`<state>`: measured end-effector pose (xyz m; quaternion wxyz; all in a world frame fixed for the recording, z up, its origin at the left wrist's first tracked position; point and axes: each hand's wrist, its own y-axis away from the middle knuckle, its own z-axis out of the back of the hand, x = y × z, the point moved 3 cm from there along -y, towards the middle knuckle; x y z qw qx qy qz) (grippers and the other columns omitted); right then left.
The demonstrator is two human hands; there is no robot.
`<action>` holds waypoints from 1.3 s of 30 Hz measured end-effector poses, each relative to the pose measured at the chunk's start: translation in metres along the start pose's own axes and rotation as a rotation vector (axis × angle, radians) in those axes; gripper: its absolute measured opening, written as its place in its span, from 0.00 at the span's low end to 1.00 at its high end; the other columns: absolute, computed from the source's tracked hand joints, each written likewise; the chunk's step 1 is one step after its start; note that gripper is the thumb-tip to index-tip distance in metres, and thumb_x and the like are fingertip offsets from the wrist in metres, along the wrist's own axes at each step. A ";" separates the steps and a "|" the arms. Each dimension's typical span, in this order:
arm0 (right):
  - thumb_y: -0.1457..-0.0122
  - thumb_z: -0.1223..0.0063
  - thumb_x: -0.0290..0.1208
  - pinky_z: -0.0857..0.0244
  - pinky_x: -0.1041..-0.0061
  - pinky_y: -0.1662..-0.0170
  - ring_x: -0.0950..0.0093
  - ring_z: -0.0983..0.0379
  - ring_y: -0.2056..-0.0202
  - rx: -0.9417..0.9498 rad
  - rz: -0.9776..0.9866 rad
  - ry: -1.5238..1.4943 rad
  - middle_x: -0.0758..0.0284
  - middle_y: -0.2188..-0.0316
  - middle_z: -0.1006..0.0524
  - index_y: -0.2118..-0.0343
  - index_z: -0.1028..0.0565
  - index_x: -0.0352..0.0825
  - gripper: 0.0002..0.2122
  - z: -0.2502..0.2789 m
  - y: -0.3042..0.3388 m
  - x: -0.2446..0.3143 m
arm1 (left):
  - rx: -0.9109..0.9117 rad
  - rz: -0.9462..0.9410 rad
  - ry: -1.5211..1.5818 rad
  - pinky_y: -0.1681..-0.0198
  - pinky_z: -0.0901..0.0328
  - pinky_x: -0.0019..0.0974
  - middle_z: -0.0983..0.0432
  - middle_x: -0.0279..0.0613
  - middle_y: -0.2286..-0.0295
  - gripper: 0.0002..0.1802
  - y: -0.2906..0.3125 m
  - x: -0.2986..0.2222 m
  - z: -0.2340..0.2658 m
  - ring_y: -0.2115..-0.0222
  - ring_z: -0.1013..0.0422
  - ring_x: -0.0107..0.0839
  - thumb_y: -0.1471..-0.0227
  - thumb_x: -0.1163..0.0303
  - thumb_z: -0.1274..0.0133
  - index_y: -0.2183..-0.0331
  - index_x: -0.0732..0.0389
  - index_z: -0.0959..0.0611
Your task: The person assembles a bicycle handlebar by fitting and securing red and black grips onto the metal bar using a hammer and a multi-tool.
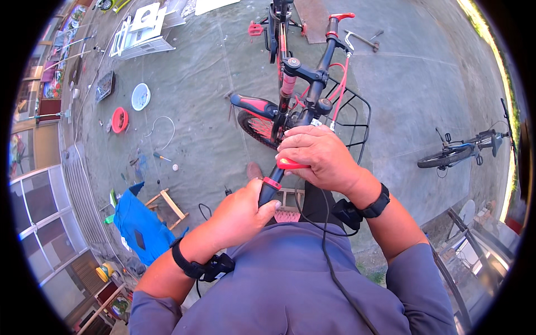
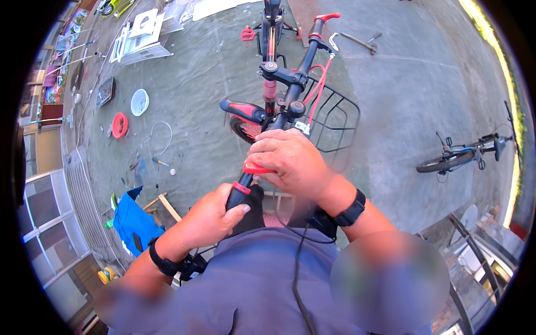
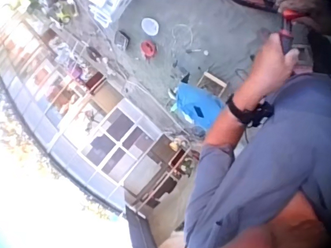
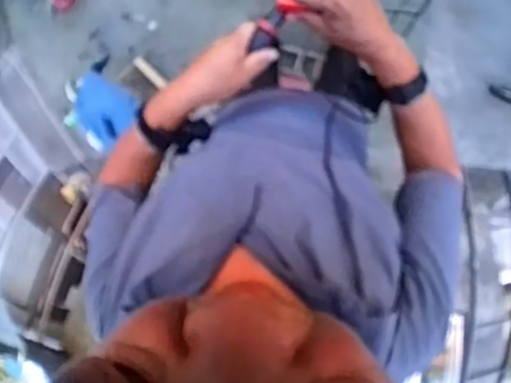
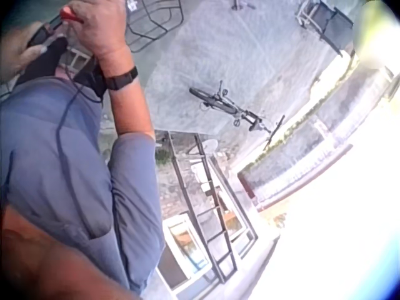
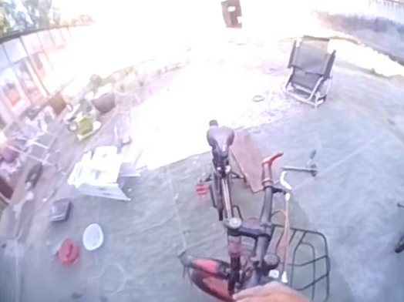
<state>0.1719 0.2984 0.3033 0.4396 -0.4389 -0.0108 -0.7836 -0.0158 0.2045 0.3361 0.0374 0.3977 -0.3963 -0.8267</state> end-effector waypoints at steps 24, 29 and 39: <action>0.52 0.32 0.29 0.30 0.66 0.51 0.64 0.24 0.54 -0.001 -0.090 -0.103 0.69 0.61 0.20 0.63 0.18 0.38 0.12 0.003 0.000 0.004 | -0.225 -0.010 0.409 0.68 0.32 0.32 0.27 0.38 0.74 0.17 0.041 0.031 0.018 0.73 0.27 0.25 0.37 0.65 0.51 0.51 0.65 0.31; 0.49 0.35 0.25 0.29 0.70 0.56 0.67 0.23 0.59 -0.158 -0.325 -0.245 0.65 0.65 0.19 0.62 0.18 0.35 0.10 0.020 0.006 0.016 | -0.144 -0.153 0.773 0.63 0.31 0.31 0.26 0.39 0.65 0.23 0.040 0.014 0.019 0.70 0.26 0.27 0.38 0.66 0.49 0.45 0.64 0.33; 0.42 0.36 0.36 0.32 0.76 0.55 0.77 0.24 0.63 -0.099 -0.564 -0.745 0.66 0.64 0.19 0.47 0.23 0.33 0.21 0.032 -0.002 0.093 | -0.282 -0.461 0.245 0.61 0.30 0.36 0.22 0.44 0.63 0.25 0.048 -0.036 0.032 0.65 0.23 0.34 0.48 0.67 0.37 0.51 0.63 0.25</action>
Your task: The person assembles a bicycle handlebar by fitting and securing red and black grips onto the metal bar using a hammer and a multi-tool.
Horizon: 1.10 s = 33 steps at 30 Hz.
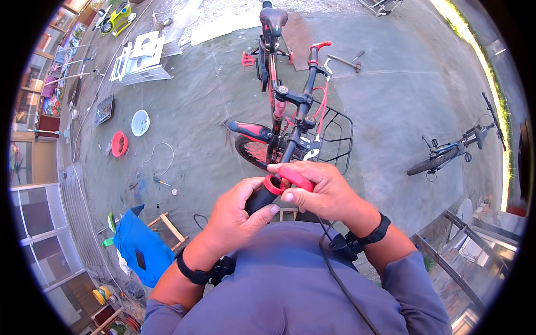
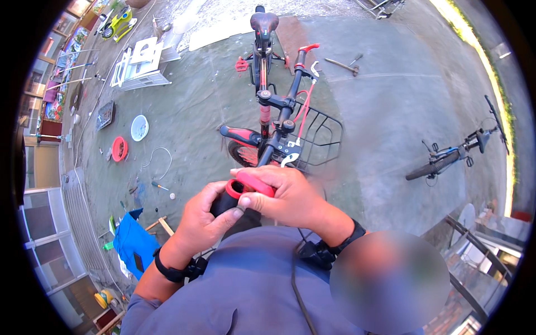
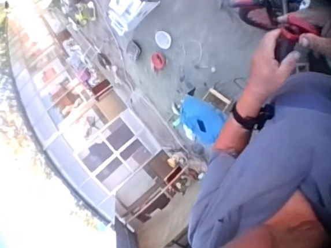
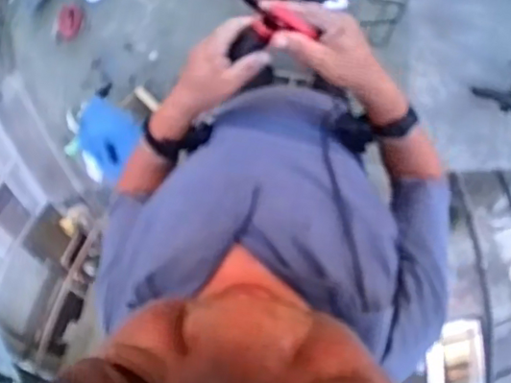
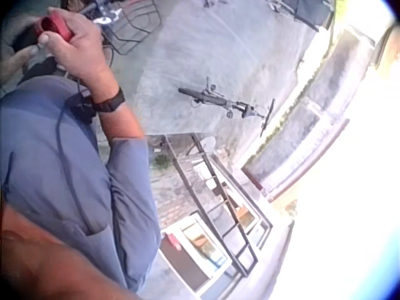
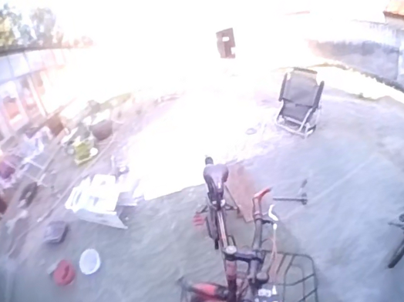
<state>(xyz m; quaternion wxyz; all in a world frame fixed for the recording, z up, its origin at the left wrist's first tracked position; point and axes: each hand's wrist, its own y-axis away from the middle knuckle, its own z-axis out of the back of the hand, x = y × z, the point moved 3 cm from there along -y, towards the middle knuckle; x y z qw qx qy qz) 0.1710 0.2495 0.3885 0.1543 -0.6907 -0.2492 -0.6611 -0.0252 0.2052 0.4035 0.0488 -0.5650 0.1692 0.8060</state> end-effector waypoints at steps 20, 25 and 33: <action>0.43 0.38 0.32 0.31 0.73 0.55 0.73 0.24 0.61 -0.130 0.019 -0.008 0.66 0.64 0.21 0.53 0.22 0.33 0.16 0.030 0.019 0.023 | 0.229 -0.029 -0.028 0.56 0.31 0.34 0.21 0.42 0.63 0.20 -0.008 -0.004 -0.005 0.62 0.24 0.31 0.50 0.70 0.37 0.55 0.63 0.21; 0.42 0.39 0.32 0.34 0.74 0.51 0.77 0.28 0.56 -0.078 -0.025 -0.031 0.67 0.58 0.23 0.49 0.24 0.33 0.19 0.026 0.017 0.017 | 0.163 -0.062 0.024 0.54 0.32 0.33 0.21 0.39 0.62 0.19 -0.014 -0.009 -0.002 0.61 0.26 0.27 0.48 0.70 0.39 0.54 0.63 0.22; 0.47 0.33 0.24 0.33 0.78 0.51 0.83 0.30 0.57 -0.128 -0.149 -0.297 0.69 0.58 0.25 0.52 0.29 0.30 0.20 0.027 0.017 0.014 | 0.086 -0.033 0.124 0.60 0.33 0.31 0.24 0.39 0.65 0.24 -0.010 -0.001 0.001 0.65 0.30 0.24 0.47 0.67 0.38 0.51 0.66 0.25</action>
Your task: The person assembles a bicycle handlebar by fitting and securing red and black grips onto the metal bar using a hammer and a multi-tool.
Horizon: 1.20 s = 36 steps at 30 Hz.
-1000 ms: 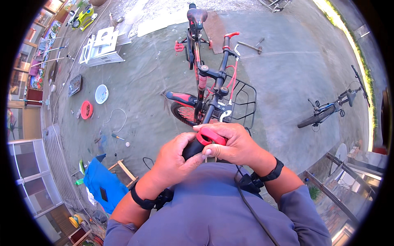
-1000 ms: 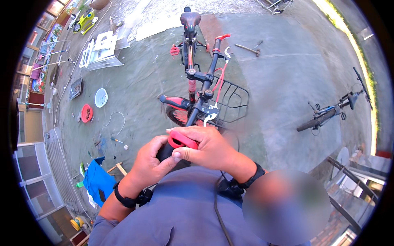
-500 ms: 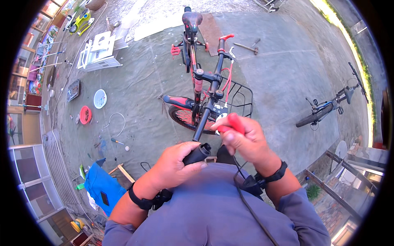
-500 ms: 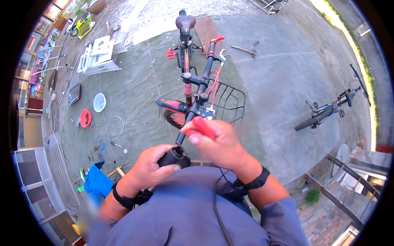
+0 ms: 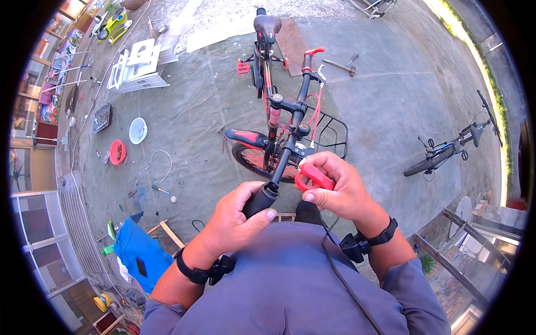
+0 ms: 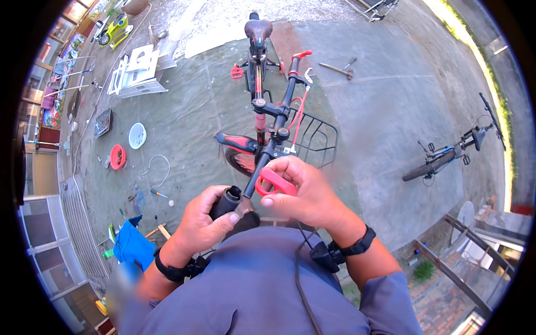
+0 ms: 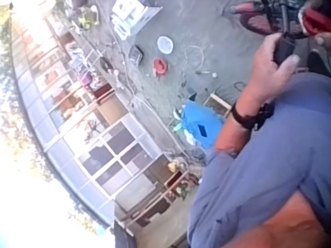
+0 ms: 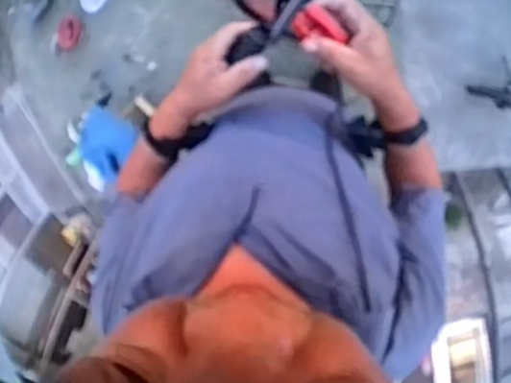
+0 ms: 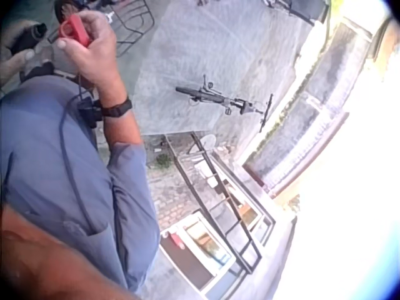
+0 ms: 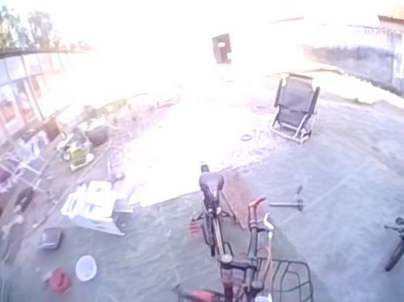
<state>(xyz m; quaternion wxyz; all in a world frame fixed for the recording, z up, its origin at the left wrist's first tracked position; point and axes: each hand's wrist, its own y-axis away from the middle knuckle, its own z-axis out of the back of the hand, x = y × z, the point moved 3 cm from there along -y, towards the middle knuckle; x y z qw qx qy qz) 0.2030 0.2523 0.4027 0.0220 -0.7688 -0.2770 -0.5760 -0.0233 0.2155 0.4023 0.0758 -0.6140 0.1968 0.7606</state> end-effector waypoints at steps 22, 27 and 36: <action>0.50 0.31 0.27 0.33 0.80 0.52 0.82 0.29 0.57 0.003 -0.055 0.181 0.72 0.58 0.24 0.51 0.24 0.31 0.22 0.010 -0.002 -0.009 | -0.046 -0.132 -0.163 0.59 0.33 0.33 0.26 0.42 0.64 0.17 -0.015 -0.007 -0.002 0.64 0.28 0.29 0.50 0.76 0.44 0.55 0.66 0.22; 0.51 0.30 0.27 0.34 0.78 0.50 0.80 0.29 0.55 0.018 0.027 0.214 0.69 0.56 0.24 0.52 0.23 0.30 0.22 0.014 -0.005 -0.014 | -0.047 -0.092 -0.185 0.59 0.33 0.32 0.26 0.42 0.64 0.17 -0.017 -0.011 -0.002 0.64 0.28 0.30 0.50 0.75 0.42 0.56 0.66 0.22; 0.51 0.30 0.29 0.34 0.77 0.50 0.80 0.28 0.56 -0.004 -0.023 0.173 0.69 0.57 0.23 0.53 0.21 0.32 0.21 0.016 -0.008 -0.014 | -0.135 0.144 0.296 0.52 0.31 0.36 0.24 0.41 0.60 0.21 -0.020 0.007 0.006 0.58 0.25 0.29 0.46 0.71 0.38 0.53 0.65 0.27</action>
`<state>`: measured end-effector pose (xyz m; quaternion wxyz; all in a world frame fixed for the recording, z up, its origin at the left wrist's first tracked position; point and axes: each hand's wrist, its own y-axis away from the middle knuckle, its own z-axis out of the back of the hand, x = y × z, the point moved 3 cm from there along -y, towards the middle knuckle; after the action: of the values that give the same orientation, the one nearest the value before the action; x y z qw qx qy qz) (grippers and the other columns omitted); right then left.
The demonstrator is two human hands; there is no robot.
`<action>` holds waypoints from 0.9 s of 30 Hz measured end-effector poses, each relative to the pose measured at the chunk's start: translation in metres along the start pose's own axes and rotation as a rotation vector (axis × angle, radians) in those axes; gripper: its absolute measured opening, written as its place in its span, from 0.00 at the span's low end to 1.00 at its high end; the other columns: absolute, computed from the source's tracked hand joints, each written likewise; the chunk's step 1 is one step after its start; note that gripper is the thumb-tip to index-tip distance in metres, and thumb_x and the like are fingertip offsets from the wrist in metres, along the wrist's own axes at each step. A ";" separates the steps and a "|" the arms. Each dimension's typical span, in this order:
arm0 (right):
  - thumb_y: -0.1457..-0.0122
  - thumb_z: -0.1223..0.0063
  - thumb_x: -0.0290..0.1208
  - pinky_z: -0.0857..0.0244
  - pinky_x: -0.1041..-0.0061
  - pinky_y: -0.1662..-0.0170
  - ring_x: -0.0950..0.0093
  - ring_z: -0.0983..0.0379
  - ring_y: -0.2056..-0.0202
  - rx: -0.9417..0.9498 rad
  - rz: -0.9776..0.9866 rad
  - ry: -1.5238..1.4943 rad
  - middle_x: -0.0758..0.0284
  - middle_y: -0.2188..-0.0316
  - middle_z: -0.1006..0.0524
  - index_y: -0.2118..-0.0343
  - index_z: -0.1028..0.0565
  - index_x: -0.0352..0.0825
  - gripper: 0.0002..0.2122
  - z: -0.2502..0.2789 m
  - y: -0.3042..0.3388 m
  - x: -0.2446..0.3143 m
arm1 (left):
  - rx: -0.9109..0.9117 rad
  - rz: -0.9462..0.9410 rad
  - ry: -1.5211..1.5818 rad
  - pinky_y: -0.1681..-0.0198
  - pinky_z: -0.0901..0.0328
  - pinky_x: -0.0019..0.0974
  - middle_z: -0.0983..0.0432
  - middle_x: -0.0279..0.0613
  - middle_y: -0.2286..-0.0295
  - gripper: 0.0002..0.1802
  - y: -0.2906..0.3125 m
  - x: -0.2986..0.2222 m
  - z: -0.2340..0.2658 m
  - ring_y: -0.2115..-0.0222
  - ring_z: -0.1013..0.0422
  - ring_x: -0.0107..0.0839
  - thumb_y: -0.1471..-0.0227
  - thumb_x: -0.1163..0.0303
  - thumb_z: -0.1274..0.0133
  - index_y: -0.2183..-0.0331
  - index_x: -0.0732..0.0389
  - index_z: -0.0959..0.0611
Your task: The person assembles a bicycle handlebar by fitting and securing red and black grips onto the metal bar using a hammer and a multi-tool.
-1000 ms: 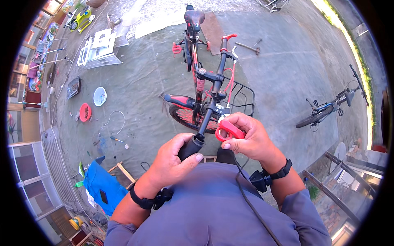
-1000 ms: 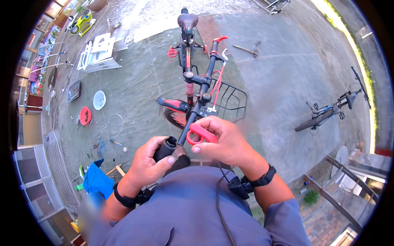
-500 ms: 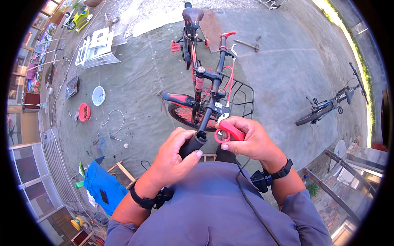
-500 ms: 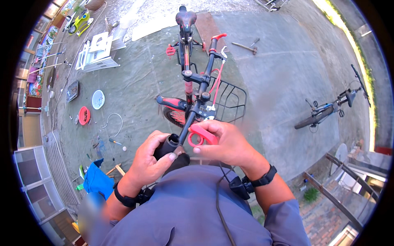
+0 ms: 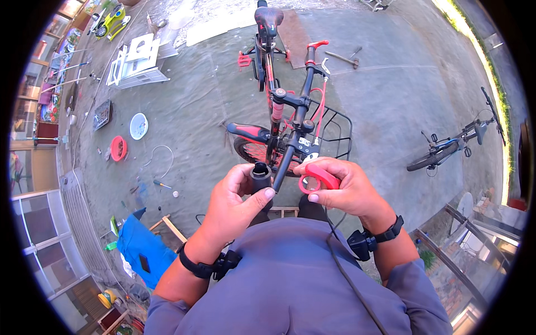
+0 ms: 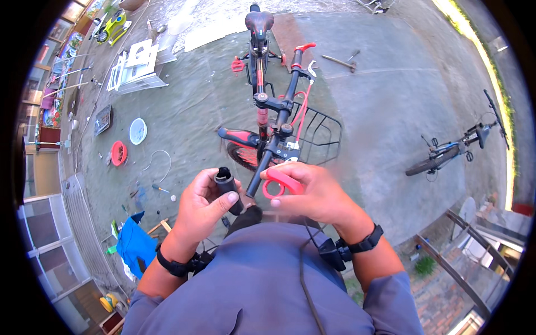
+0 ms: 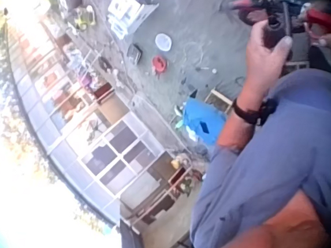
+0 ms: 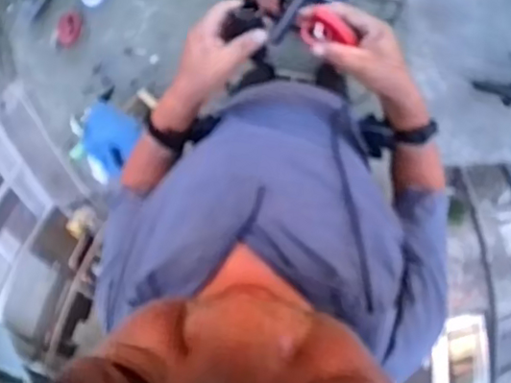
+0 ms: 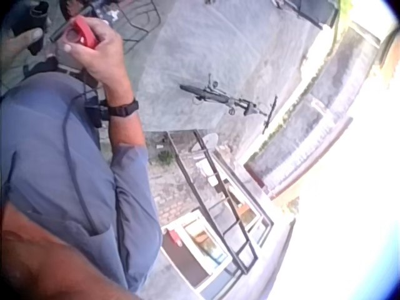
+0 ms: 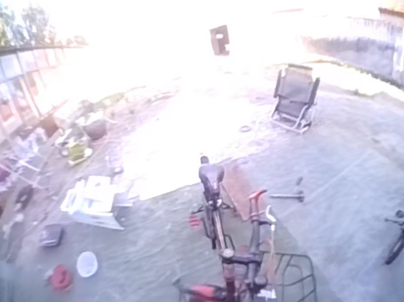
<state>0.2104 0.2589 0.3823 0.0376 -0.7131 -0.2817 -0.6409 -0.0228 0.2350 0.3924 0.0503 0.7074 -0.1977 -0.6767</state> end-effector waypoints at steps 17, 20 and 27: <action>0.51 0.29 0.25 0.32 0.76 0.51 0.79 0.26 0.57 0.020 -0.112 -0.158 0.64 0.58 0.21 0.53 0.29 0.28 0.24 0.002 -0.005 0.004 | -0.201 0.066 0.584 0.67 0.22 0.41 0.25 0.45 0.61 0.22 -0.010 0.020 0.017 0.64 0.21 0.39 0.43 0.68 0.40 0.53 0.58 0.34; 0.51 0.28 0.26 0.32 0.76 0.50 0.79 0.26 0.57 0.006 -0.149 -0.171 0.64 0.58 0.21 0.54 0.29 0.28 0.23 0.004 -0.005 0.004 | -0.188 0.068 0.617 0.71 0.22 0.37 0.25 0.45 0.60 0.22 -0.011 0.019 0.017 0.68 0.21 0.36 0.44 0.70 0.39 0.54 0.60 0.34; 0.50 0.29 0.26 0.31 0.76 0.51 0.79 0.26 0.57 -0.031 -0.178 -0.224 0.65 0.58 0.21 0.53 0.27 0.29 0.23 0.006 -0.008 -0.001 | -0.178 0.072 0.598 0.71 0.22 0.35 0.25 0.46 0.60 0.22 -0.011 0.017 0.015 0.67 0.21 0.35 0.45 0.71 0.38 0.55 0.60 0.34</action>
<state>0.2121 0.2675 0.3775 -0.0622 -0.7530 -0.3360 -0.5623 -0.0345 0.2422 0.3715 0.1919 0.8604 -0.1391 -0.4511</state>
